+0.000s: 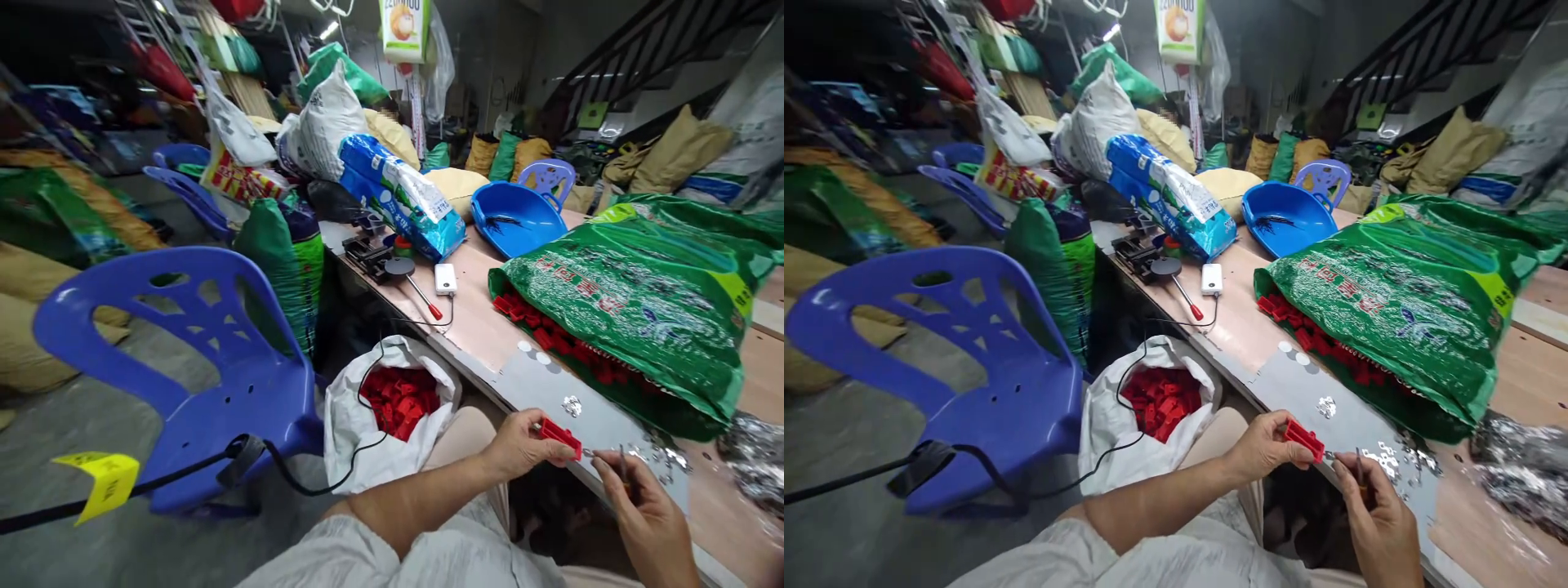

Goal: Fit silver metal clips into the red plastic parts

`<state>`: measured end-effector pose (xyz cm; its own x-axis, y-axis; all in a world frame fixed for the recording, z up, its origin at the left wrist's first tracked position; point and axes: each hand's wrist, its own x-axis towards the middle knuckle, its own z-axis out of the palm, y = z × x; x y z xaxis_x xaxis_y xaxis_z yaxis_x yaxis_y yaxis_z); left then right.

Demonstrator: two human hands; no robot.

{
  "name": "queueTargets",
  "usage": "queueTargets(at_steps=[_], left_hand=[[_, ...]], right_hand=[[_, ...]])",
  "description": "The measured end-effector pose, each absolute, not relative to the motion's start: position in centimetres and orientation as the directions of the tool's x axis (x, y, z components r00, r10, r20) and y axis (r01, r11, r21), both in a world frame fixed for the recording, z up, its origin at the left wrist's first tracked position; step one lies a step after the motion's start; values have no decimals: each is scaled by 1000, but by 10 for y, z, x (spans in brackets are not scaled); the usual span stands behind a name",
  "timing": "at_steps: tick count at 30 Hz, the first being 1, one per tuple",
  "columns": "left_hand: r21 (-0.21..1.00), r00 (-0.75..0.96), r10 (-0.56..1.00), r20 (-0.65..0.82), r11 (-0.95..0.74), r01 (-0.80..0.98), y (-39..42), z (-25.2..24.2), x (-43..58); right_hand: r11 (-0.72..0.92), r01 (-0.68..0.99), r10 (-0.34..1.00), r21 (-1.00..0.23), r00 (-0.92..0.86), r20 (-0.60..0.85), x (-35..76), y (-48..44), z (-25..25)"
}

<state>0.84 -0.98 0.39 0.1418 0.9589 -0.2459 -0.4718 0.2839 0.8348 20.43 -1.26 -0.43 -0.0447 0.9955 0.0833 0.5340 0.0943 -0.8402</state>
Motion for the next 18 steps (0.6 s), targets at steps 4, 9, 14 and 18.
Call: queueTargets(at_steps=[4,9,14,18], left_hand=[[887,104,973,-206,230,-400,-13,0,8],[954,79,987,-142,157,-255,-14,0,8],[993,-28,999,30,-27,118,-13,3,7],[975,-31,996,81,-73,209,-13,2,6]], right_hand=[[39,589,999,-807,-37,21,206,-14,-6],[9,642,1000,-766,-4,8,208,-13,-5],[10,710,996,-705,53,67,211,-10,-1],[23,721,991,-692,73,109,209,-14,4]])
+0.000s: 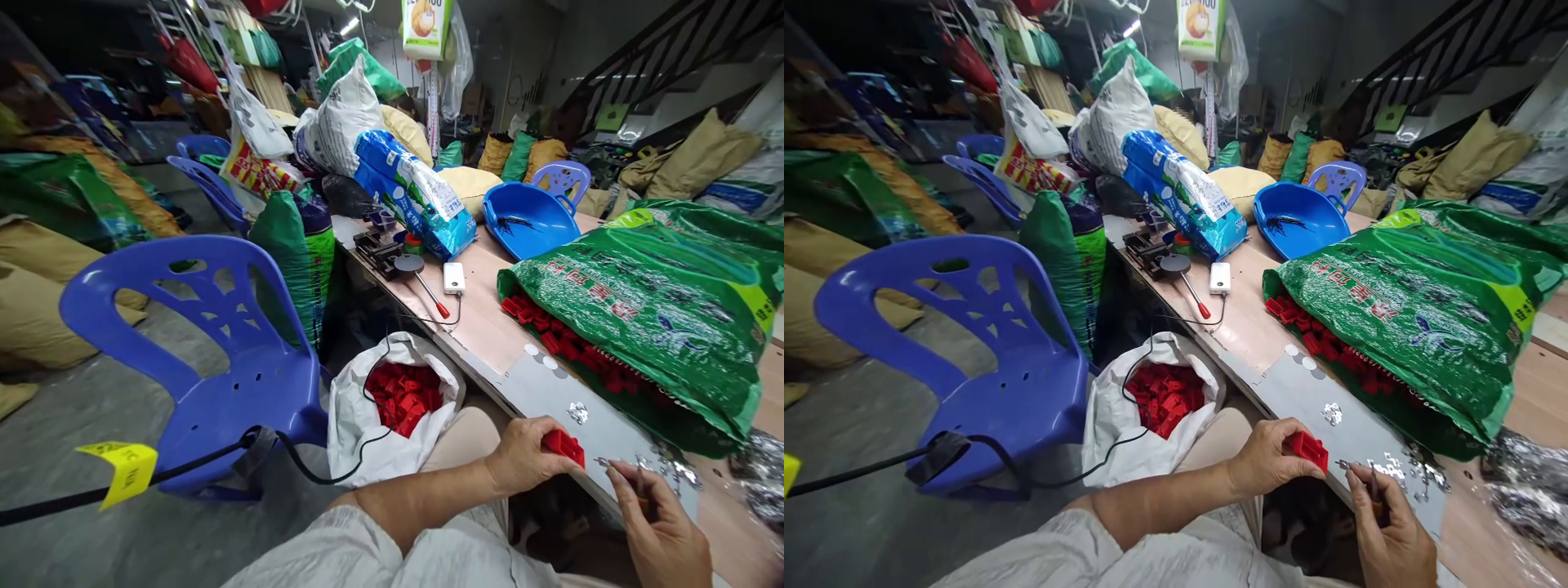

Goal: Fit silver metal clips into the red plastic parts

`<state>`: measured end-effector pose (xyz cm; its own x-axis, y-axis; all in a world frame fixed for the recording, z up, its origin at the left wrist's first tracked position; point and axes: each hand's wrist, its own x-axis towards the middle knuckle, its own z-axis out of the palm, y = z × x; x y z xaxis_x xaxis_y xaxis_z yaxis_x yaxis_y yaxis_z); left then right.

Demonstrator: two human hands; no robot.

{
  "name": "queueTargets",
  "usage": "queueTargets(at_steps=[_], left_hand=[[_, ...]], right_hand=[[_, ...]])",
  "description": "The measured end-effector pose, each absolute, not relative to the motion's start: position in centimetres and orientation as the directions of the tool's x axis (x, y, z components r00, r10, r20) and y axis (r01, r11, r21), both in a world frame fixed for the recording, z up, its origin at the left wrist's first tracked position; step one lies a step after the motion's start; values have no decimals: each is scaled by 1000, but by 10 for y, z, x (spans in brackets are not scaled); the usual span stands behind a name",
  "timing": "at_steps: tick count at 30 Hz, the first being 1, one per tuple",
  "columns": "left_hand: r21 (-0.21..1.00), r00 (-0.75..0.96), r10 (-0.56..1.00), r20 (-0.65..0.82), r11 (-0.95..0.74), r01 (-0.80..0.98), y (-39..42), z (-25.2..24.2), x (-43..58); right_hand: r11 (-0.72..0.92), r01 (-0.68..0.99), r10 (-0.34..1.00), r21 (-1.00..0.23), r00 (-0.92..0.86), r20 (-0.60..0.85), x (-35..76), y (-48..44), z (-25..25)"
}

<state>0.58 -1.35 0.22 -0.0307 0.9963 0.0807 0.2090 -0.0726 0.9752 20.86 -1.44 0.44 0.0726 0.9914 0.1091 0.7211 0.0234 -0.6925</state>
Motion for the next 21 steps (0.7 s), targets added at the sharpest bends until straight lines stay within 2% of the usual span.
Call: queueTargets(at_steps=[10,16,21], left_hand=[[926,87,967,240,-255,277,-19,12,6],[897,59,941,332,-334,290,-16,13,3],[815,59,882,467,-456,358,-11,9,3]], right_hand=[[269,647,961,-713,-137,238,188,-21,12],[280,590,958,-757,-121,260,179,-20,32],[287,567,955,-772,-109,275,179,-17,38]])
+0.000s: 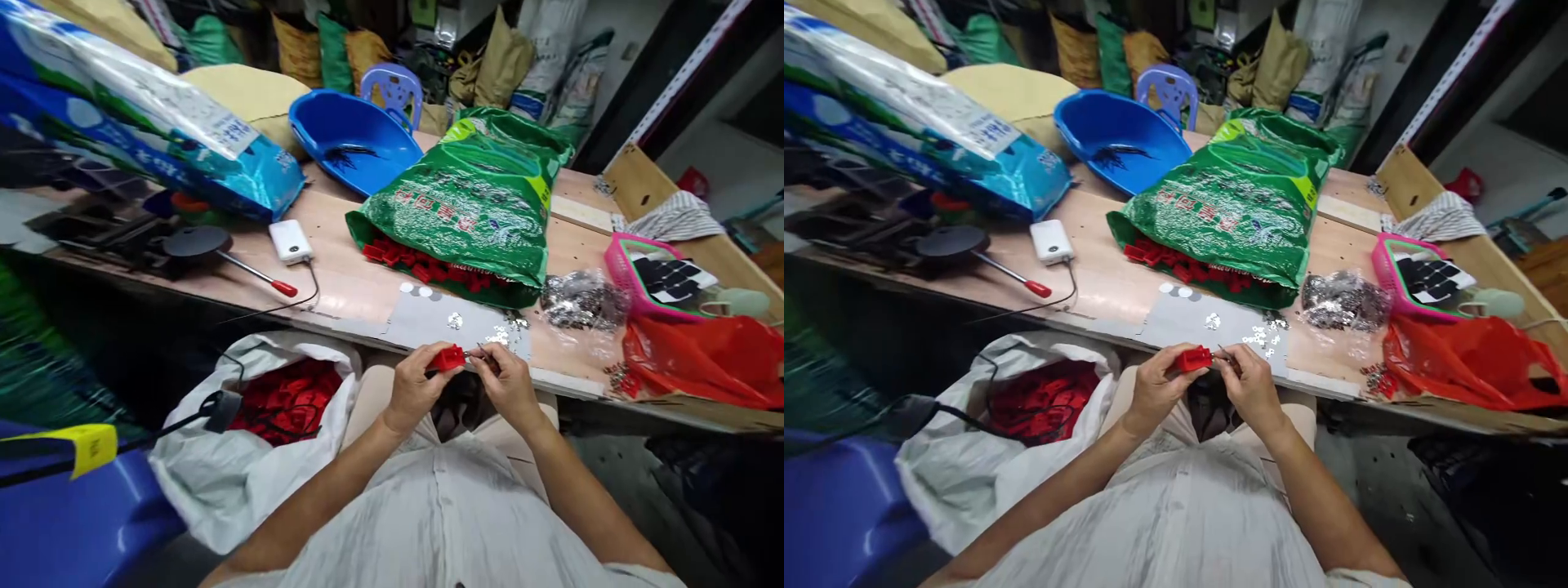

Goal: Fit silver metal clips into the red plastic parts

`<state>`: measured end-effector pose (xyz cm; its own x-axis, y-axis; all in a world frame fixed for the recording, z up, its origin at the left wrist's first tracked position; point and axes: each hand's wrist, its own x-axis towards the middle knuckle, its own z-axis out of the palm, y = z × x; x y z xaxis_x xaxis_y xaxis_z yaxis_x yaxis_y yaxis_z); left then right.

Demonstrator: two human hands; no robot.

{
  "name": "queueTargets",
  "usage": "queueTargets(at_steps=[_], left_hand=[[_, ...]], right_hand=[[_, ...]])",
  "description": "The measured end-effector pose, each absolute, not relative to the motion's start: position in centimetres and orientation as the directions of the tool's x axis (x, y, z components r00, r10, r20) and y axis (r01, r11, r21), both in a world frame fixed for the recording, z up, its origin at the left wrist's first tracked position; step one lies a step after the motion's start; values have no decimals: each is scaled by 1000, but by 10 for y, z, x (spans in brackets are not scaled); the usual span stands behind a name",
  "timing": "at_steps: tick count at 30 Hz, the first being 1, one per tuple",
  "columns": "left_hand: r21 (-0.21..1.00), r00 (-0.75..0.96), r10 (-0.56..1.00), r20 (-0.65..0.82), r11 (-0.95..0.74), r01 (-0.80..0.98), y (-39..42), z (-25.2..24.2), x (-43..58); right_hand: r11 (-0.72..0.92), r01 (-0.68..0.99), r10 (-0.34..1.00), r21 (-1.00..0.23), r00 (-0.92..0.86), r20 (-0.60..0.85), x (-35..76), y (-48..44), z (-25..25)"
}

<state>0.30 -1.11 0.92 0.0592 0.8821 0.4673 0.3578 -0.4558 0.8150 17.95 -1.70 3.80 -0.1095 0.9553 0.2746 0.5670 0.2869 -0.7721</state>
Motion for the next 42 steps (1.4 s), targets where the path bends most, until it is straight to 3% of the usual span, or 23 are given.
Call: queueTargets(at_steps=[6,19,27,42], left_hand=[[722,91,833,545,-522,454,-11,15,3],[616,136,749,648,-621,485,-14,10,8],[630,117,773,624,-586,509,-17,9,9],[602,207,739,641,-651,462,-25,6,13]], right_hand=[[328,575,941,-750,-128,313,180,-18,39],[341,486,939,-804,-216,268,179,-17,37],[112,304,984,-946,-167,63,198,-12,39],[-71,140,950,-988,-292,-110,189,-10,22]])
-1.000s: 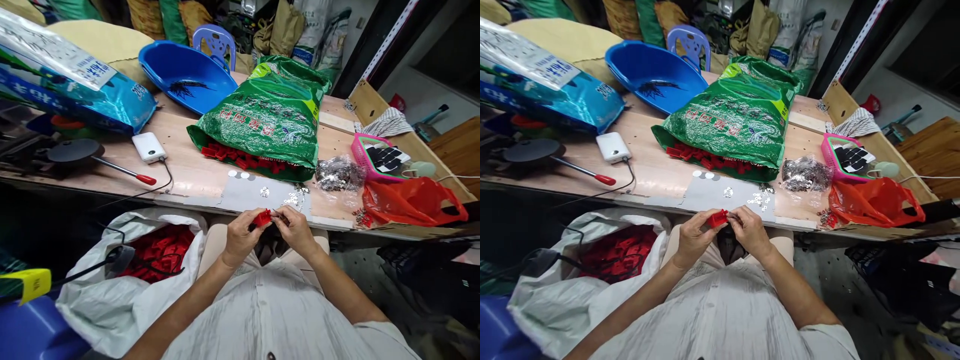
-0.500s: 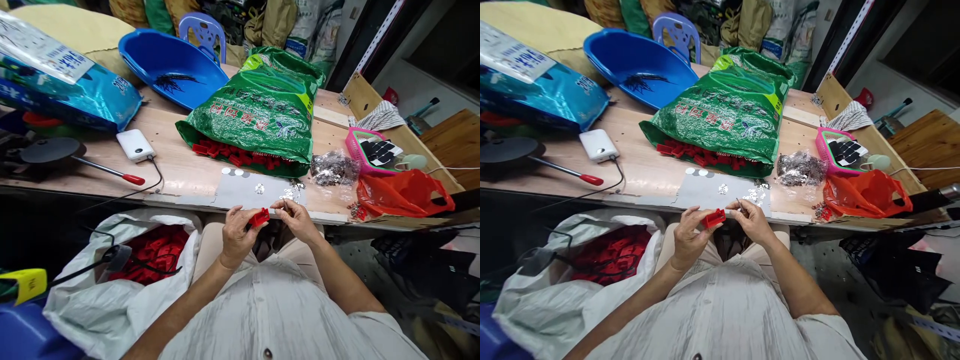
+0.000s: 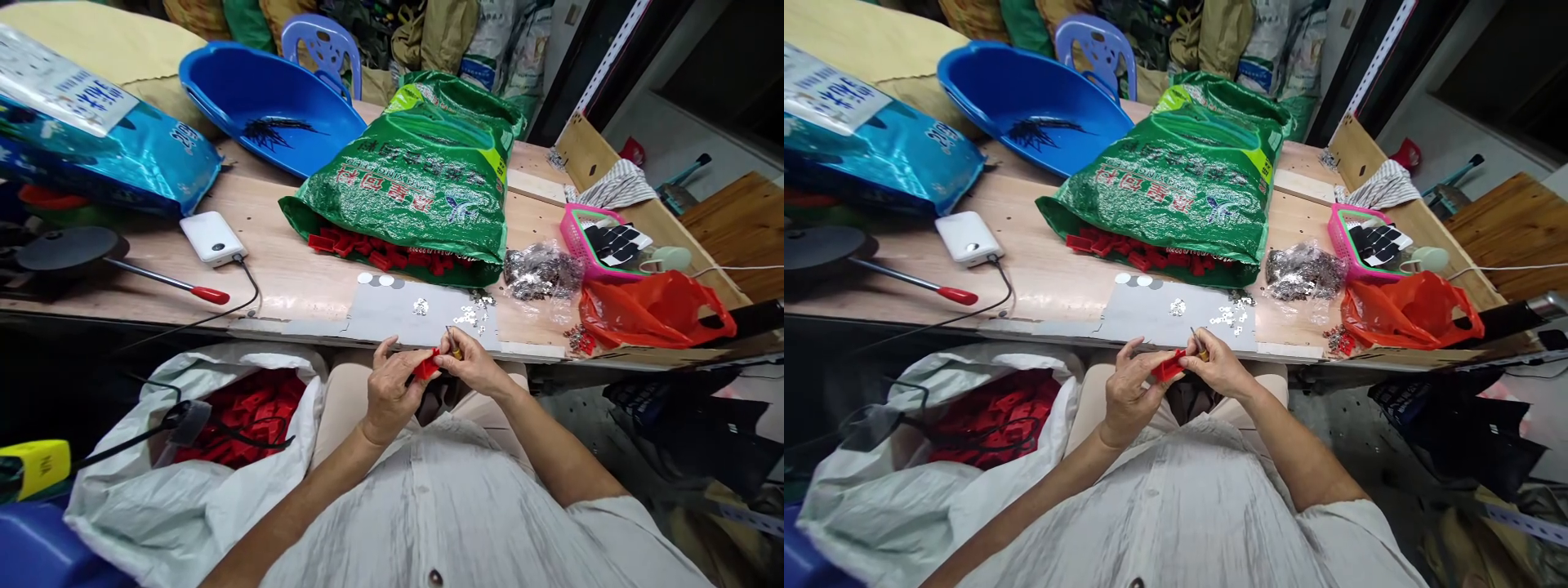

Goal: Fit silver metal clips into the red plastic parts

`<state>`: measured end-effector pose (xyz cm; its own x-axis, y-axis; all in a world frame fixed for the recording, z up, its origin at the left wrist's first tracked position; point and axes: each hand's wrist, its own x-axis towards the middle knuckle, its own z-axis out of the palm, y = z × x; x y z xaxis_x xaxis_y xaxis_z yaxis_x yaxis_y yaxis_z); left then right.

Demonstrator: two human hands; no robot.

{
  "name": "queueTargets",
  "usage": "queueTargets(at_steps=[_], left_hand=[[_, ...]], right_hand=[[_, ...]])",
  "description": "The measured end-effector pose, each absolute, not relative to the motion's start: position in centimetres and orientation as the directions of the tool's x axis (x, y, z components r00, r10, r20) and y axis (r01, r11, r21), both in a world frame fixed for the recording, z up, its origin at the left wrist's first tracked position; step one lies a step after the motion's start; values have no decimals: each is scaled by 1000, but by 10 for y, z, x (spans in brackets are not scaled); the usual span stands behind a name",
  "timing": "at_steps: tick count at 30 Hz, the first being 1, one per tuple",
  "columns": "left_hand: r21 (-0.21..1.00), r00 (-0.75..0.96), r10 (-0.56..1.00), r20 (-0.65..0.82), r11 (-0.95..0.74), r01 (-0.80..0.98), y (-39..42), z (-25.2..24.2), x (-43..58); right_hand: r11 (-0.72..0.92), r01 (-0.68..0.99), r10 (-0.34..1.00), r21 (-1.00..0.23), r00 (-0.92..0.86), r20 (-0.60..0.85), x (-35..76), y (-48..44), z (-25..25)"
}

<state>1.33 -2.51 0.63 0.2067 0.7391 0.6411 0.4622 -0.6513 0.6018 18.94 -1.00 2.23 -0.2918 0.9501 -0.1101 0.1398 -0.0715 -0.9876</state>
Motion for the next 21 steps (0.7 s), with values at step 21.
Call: queueTargets(at_steps=[21], left_hand=[[969,101,981,168,-146,-200,-14,-21,-6]], right_hand=[[-273,33,823,-961,-509,-251,190,7,20]])
